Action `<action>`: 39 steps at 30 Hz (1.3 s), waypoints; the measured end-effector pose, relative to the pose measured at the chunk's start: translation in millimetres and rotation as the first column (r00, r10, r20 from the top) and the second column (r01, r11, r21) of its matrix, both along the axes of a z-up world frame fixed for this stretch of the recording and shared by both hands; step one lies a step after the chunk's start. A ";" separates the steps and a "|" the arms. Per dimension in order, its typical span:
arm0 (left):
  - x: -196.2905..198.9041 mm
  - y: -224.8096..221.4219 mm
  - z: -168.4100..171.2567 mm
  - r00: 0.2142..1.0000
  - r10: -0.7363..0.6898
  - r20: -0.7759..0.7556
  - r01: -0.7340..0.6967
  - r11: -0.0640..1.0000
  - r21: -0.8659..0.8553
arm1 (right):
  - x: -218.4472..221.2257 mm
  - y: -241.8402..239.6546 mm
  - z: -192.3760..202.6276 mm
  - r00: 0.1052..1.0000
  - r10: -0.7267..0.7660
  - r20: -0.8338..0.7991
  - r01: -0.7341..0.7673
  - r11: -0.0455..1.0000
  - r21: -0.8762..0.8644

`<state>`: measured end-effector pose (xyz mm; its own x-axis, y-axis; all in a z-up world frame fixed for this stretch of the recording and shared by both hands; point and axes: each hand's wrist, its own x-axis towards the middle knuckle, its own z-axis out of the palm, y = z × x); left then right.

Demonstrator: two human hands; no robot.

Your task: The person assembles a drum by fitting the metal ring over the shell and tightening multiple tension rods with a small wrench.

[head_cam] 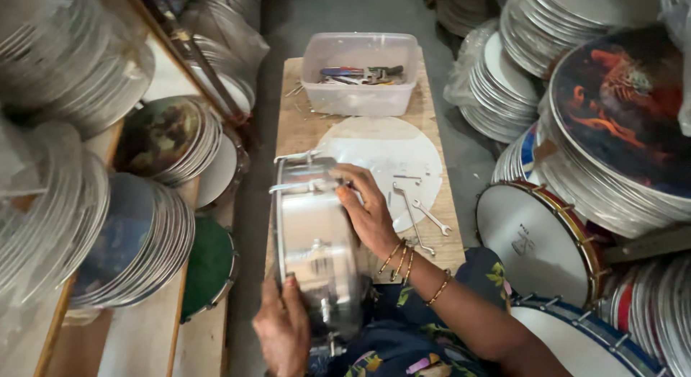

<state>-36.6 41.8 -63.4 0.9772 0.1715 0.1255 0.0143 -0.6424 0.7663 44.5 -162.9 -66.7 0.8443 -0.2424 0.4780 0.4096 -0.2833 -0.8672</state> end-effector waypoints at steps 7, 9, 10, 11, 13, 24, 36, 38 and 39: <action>29.1 -7.9 39.6 0.999 -0.028 -0.037 0.025 0.997 -0.066 | 17.4 -55.9 -150.0 0.928 -0.163 -0.336 0.156 0.987 -0.046; 42.7 -19.2 41.0 0.999 -0.036 0.003 0.036 0.992 -0.118 | 20.4 -88.1 -214.8 0.871 -0.248 -0.424 0.189 0.966 -0.177; 45.6 -22.1 44.3 0.996 -0.080 0.032 0.082 0.995 -0.062 | 16.2 -101.2 -233.4 0.833 -0.306 -0.461 0.228 0.949 -0.218; 47.9 -24.3 49.0 0.990 -0.126 0.058 0.127 0.992 -0.005 | 12.5 -114.3 -248.6 0.790 -0.363 -0.493 0.264 0.929 -0.261; 55.2 -30.6 58.6 0.980 -0.194 0.042 0.195 0.980 -0.024 | 7.0 -139.4 -265.7 0.766 -0.460 -0.450 0.328 0.880 -0.343; 95.8 -43.0 42.8 0.957 -0.249 -0.151 0.241 0.968 -0.073 | 52.1 -203.4 -242.8 0.662 -0.618 -0.424 0.304 0.739 -0.602; 98.8 -60.2 76.4 0.971 -0.197 -0.132 0.186 0.978 -0.094 | 83.6 -186.9 -261.4 0.758 -0.602 -0.251 0.015 0.401 -0.916; 100.6 -59.1 78.3 0.972 -0.234 -0.008 0.232 0.967 -0.101 | 74.3 -182.0 -273.0 0.792 -0.593 -0.144 0.071 0.325 -0.943; 100.3 -58.0 78.3 0.966 -0.252 0.052 0.257 0.961 -0.102 | 70.0 -181.6 -278.4 0.799 -0.582 -0.149 0.072 0.338 -0.938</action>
